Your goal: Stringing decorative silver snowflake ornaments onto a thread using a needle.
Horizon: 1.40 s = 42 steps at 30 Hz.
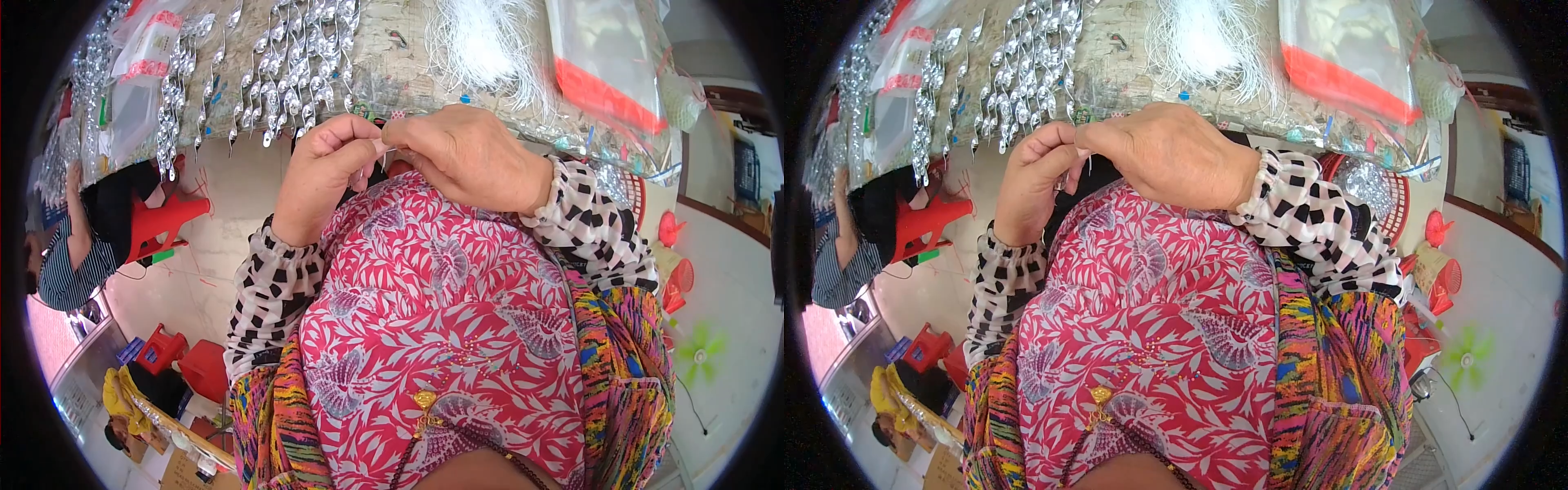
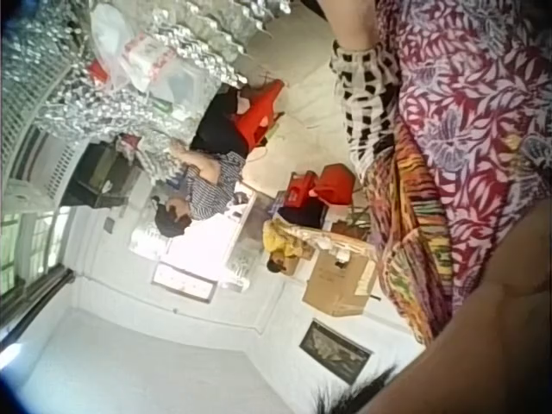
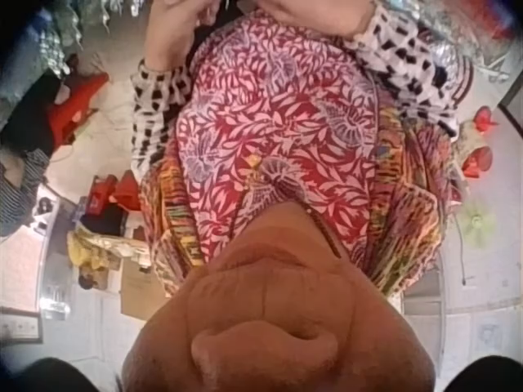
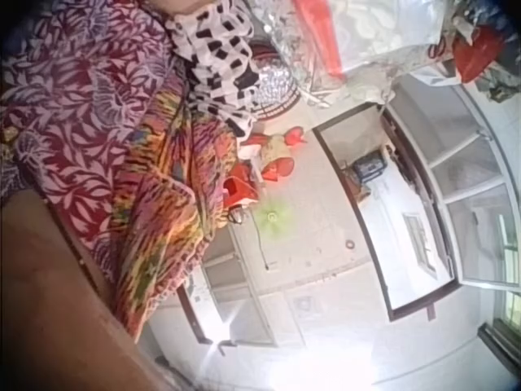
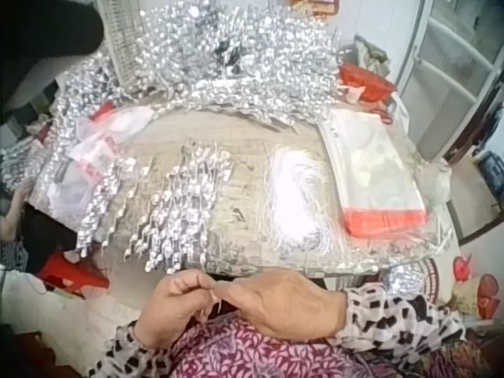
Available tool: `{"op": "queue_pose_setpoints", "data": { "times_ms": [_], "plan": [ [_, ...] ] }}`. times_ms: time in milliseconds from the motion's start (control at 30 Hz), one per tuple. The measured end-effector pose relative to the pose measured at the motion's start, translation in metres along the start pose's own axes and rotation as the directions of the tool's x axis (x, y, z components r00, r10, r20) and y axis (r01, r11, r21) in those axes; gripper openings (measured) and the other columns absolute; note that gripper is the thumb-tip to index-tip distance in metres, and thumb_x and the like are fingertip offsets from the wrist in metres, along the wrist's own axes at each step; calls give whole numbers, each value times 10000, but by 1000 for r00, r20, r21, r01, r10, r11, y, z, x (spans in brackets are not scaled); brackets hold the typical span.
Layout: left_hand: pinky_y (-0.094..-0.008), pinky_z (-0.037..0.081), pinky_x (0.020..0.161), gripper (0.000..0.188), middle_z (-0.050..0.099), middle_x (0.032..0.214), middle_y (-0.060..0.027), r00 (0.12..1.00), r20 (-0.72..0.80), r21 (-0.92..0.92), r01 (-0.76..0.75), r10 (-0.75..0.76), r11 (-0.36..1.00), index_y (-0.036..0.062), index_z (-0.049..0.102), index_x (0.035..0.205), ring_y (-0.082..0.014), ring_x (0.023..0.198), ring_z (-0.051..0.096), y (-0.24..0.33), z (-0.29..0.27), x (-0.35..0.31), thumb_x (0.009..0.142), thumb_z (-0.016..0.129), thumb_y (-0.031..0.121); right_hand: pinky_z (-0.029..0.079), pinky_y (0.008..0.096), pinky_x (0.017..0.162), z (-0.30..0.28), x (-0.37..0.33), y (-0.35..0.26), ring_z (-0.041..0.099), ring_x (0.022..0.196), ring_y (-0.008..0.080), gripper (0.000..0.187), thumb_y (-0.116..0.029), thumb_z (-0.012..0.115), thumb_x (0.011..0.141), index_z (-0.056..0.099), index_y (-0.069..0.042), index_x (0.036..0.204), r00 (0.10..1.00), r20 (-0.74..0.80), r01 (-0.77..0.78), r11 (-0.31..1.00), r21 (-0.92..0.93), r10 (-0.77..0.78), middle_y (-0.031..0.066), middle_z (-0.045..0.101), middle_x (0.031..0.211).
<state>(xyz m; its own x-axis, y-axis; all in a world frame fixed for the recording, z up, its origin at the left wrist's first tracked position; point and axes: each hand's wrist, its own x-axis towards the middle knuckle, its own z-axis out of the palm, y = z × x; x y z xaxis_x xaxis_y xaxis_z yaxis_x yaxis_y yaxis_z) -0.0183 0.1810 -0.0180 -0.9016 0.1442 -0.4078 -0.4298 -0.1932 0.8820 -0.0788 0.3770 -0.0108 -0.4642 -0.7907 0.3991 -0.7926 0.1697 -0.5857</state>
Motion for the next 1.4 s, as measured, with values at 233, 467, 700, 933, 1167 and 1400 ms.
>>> {"op": "queue_pose_setpoints", "data": {
  "times_ms": [233, 467, 700, 933, 1167, 1400],
  "plan": [
    [-182, 386, 532, 64, 566, 708, 23, 999, 48, -58, 29, -26, 998, 40, 623, 881, -39, 580, 484, -2, -2, 1, 856, 594, 91, 474, 398, 584, 1, 0, 2, 623, 682, 300, 259, -72, 654, 784, 541, -80, 1017, 1000, 22, 17, 999, -36, -16, 95, 622, 749],
    [-180, 380, 523, 60, 587, 723, 29, 1000, -1, 93, -4, 5, 996, 34, 631, 869, -24, 580, 475, -2, 2, 0, 858, 602, 85, 472, 405, 585, 0, 1, -1, 618, 684, 309, 236, -45, 631, 780, 540, -61, 997, 999, 32, -28, 1000, 7, 28, 110, 614, 741],
    [-183, 383, 516, 56, 579, 710, 29, 999, -28, 132, -27, 31, 991, 33, 630, 864, -27, 571, 471, -5, 5, 0, 853, 594, 74, 468, 410, 588, 0, 1, -1, 613, 691, 313, 215, -44, 624, 778, 542, -57, 977, 998, 46, -36, 999, 14, 36, 106, 609, 744],
    [-186, 388, 520, 53, 571, 715, 31, 1000, -3, 177, 16, -16, 984, 34, 622, 849, -31, 576, 468, -4, 2, 0, 847, 584, 72, 465, 391, 608, 1, -1, 1, 611, 701, 289, 267, -40, 632, 743, 542, -63, 993, 997, 81, -2, 999, -46, 6, 82, 612, 780],
    [-185, 385, 520, 55, 568, 717, 32, 1000, -27, 176, 18, -13, 984, 31, 623, 853, -32, 575, 465, -6, 2, 0, 848, 587, 73, 465, 377, 648, 2, -2, 2, 610, 746, 268, 409, -26, 640, 639, 536, -78, 1031, 995, 94, 44, 988, -148, -30, 53, 602, 799],
    [-183, 383, 520, 64, 577, 729, 29, 1000, -7, 171, -14, 15, 985, 29, 624, 866, -29, 582, 463, -8, 1, 2, 859, 588, 82, 463, 397, 602, 6, -3, 7, 607, 699, 298, 247, -60, 631, 758, 523, -81, 978, 996, 80, -27, 998, -56, 31, 85, 601, 770]
  ]
}}
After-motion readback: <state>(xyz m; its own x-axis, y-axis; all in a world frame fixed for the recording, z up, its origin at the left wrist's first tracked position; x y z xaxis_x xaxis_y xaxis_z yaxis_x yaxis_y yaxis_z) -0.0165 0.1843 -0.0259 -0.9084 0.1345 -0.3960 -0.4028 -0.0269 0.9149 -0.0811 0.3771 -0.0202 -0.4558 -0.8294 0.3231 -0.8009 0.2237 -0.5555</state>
